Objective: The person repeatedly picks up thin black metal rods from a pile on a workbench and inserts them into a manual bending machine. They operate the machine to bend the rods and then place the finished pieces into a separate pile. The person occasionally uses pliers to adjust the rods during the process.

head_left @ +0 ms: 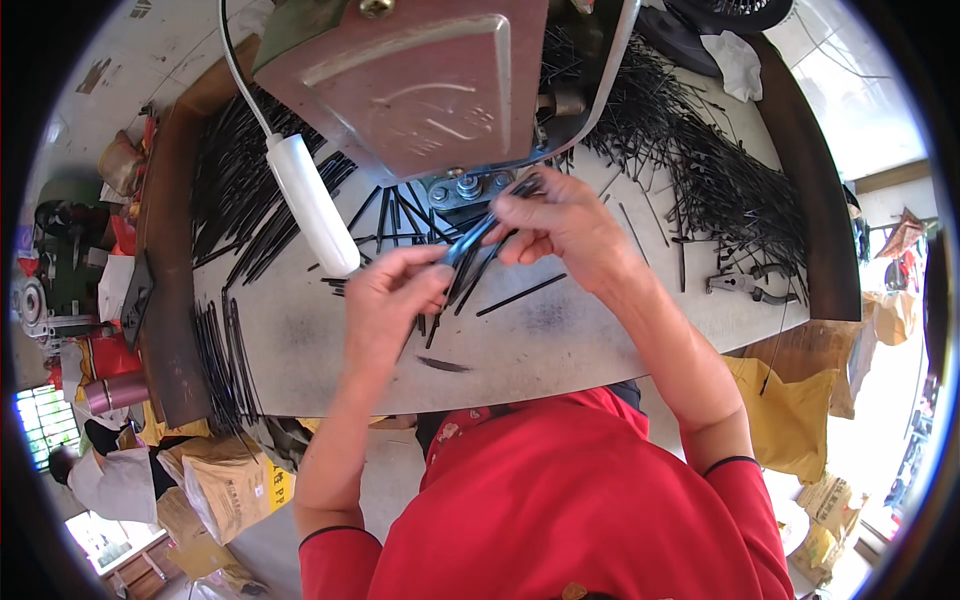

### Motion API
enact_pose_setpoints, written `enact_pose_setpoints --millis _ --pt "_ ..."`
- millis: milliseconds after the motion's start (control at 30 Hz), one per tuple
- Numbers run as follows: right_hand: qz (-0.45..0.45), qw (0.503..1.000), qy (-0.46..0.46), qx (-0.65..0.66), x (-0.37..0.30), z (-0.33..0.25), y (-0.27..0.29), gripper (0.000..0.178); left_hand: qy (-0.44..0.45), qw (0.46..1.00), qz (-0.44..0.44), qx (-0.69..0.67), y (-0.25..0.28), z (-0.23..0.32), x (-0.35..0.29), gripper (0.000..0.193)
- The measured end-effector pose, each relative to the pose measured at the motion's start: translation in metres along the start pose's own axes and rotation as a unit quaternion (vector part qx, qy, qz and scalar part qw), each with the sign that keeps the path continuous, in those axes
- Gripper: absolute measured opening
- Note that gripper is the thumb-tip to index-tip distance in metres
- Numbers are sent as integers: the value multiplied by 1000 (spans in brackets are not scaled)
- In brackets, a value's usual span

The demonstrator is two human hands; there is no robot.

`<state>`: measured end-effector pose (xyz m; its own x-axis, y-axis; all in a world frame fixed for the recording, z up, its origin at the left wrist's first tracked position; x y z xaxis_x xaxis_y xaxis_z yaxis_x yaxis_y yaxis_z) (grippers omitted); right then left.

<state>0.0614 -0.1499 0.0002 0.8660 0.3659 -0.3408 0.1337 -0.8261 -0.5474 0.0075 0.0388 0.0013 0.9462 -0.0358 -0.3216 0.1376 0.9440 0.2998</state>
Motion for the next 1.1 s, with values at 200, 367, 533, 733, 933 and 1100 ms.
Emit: enact_pose_setpoints --millis 200,367,533,733,933,1100 --pt "43 986 69 148 6 3 15 19 -55 965 111 -230 19 -6 34 21" --pt "41 977 96 186 4 8 12 15 -84 951 124 -271 3 5 37 30" --pt "42 972 123 198 6 10 11 17 -88 939 121 -310 -6 17 41 29" --pt "58 964 148 212 2 11 7 22 -110 925 99 -349 -4 6 55 18" --pt "81 949 191 238 -3 12 2 24 -102 911 142 -374 -13 9 45 11" --pt "89 950 209 213 -10 15 0 23 -98 897 170 -397 -10 8 44 10"
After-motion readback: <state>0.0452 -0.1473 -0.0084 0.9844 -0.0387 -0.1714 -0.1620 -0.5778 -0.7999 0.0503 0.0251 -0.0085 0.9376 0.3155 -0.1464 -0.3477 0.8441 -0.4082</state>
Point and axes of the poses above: each hand's wrist, its own x-axis towards the middle knuckle, its own y-axis out of the back of the hand, z = x × y, the point moved 6 cm from there along x, towards the middle knuckle, and after that the axes turned 12 degrees about x, right-handed, at the moved point
